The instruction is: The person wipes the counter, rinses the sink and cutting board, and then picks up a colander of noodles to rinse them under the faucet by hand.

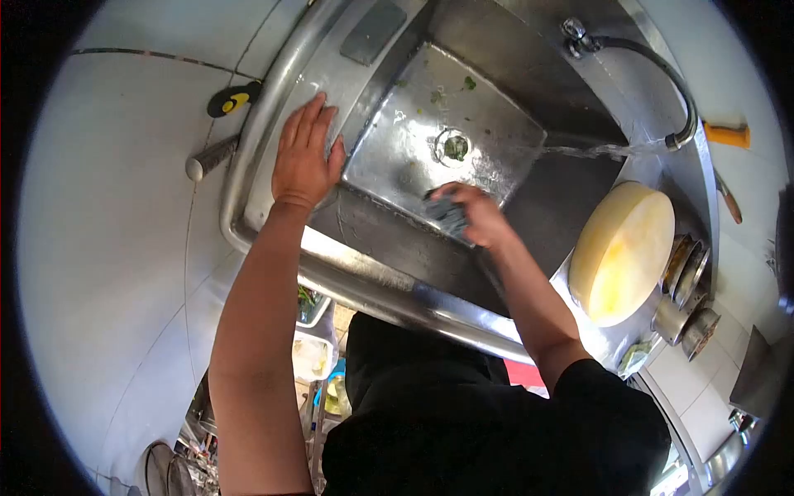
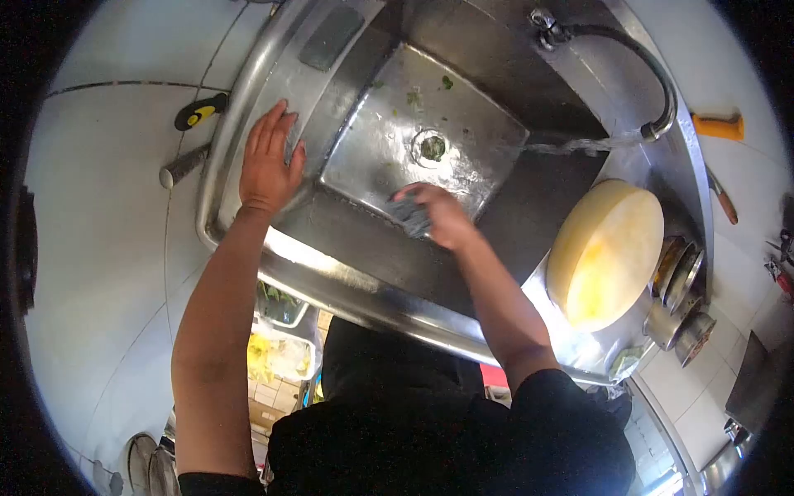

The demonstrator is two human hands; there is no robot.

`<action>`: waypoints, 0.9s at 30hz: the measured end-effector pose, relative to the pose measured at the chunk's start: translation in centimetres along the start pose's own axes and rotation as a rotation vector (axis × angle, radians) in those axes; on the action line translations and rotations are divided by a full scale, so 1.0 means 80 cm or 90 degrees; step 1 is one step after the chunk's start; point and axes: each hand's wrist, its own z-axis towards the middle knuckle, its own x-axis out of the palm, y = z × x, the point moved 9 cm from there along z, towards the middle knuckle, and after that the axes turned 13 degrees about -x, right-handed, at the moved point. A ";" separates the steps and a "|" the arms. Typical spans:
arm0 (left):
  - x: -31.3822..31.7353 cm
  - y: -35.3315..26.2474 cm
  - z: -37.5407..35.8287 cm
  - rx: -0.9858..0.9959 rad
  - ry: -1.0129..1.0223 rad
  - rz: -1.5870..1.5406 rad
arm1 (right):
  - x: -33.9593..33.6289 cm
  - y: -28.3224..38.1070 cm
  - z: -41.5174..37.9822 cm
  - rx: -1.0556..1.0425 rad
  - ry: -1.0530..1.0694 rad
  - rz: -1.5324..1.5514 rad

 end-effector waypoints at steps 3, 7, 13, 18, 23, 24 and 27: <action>0.003 -0.002 -0.001 0.016 -0.017 0.010 | 0.101 -0.052 0.011 -0.151 0.294 -0.370; 0.002 -0.004 -0.001 0.021 -0.018 0.008 | 0.119 -0.134 0.042 -0.109 0.413 -0.479; 0.004 0.001 -0.001 0.017 -0.028 0.006 | -0.122 -0.261 0.017 0.087 0.315 -0.798; 0.003 0.003 -0.002 0.007 -0.035 -0.012 | -0.111 -0.269 0.009 0.165 0.593 -1.175; 0.004 0.003 -0.003 0.009 -0.039 0.003 | 0.000 -0.248 0.131 0.004 0.409 -0.921; 0.004 0.003 -0.002 0.012 -0.041 -0.001 | 0.017 -0.242 0.142 0.023 0.405 -0.924; 0.006 0.005 -0.002 0.017 -0.039 -0.007 | -0.006 -0.234 0.140 -0.193 0.236 -0.778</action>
